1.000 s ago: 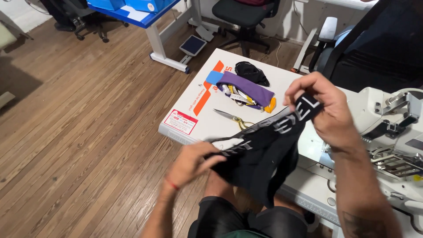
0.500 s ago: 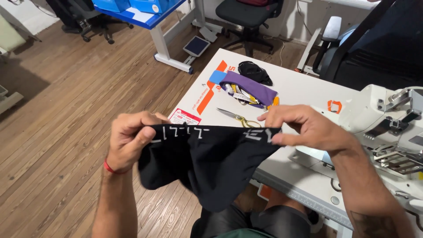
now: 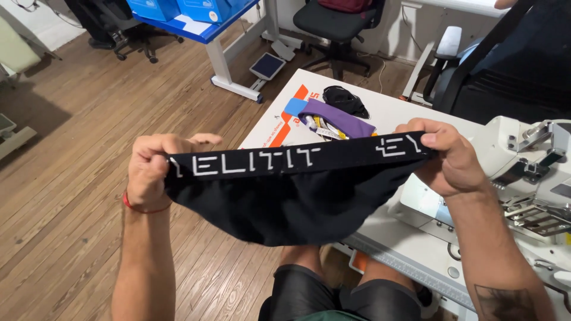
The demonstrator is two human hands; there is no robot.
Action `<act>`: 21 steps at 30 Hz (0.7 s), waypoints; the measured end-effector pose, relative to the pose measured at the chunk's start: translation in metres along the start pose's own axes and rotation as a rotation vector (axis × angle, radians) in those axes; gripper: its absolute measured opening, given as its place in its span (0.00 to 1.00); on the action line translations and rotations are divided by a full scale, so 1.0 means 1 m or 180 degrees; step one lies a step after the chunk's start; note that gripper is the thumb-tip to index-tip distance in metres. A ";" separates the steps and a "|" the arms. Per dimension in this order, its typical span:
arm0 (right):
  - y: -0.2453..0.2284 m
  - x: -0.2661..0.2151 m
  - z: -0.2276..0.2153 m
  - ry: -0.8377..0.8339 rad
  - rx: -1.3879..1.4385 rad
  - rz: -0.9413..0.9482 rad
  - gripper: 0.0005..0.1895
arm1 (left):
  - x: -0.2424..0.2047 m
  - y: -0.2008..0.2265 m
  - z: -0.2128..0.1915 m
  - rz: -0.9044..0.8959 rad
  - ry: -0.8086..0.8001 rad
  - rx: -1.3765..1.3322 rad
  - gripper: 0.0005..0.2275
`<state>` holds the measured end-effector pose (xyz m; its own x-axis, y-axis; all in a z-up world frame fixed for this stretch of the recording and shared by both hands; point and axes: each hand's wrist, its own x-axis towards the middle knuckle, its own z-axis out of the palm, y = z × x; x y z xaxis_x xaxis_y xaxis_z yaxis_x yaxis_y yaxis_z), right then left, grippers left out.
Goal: The person uses gold-handled scissors to trim excess fabric and threads from the waistband of a pair of black underwear. They repeatedly stretch and turn the garment to check the edges and the printed logo on the waistband, then place it on the table next to a sewing machine.
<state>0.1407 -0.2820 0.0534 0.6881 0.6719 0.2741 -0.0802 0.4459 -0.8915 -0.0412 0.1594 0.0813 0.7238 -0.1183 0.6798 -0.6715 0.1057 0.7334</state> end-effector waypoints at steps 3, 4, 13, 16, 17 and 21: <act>-0.002 0.001 0.008 -0.0160 -0.0158 -0.0219 0.13 | -0.001 -0.005 0.004 0.0114 0.0232 -0.0495 0.20; -0.003 0.003 0.013 -0.0168 -0.0156 -0.0219 0.13 | -0.002 -0.007 0.005 0.0116 0.0237 -0.0488 0.20; -0.014 -0.009 0.017 -0.0532 0.0003 -0.0645 0.27 | 0.007 0.005 0.021 -0.0069 0.1004 -0.0177 0.18; -0.016 -0.014 0.023 -0.0397 -0.0169 -0.1019 0.22 | 0.004 -0.003 0.014 -0.0316 0.1379 -0.0193 0.18; -0.016 -0.015 0.026 -0.0477 -0.0056 -0.1000 0.21 | 0.006 -0.005 0.014 -0.0383 0.1410 -0.0332 0.17; -0.019 -0.011 0.042 -0.0844 -0.0071 -0.1074 0.14 | 0.015 -0.016 0.013 -0.0587 0.1264 -0.0392 0.17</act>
<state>0.1045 -0.2732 0.0826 0.4637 0.6207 0.6323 0.1351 0.6558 -0.7428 -0.0220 0.1436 0.0795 0.8505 0.2391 0.4686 -0.5192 0.2378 0.8209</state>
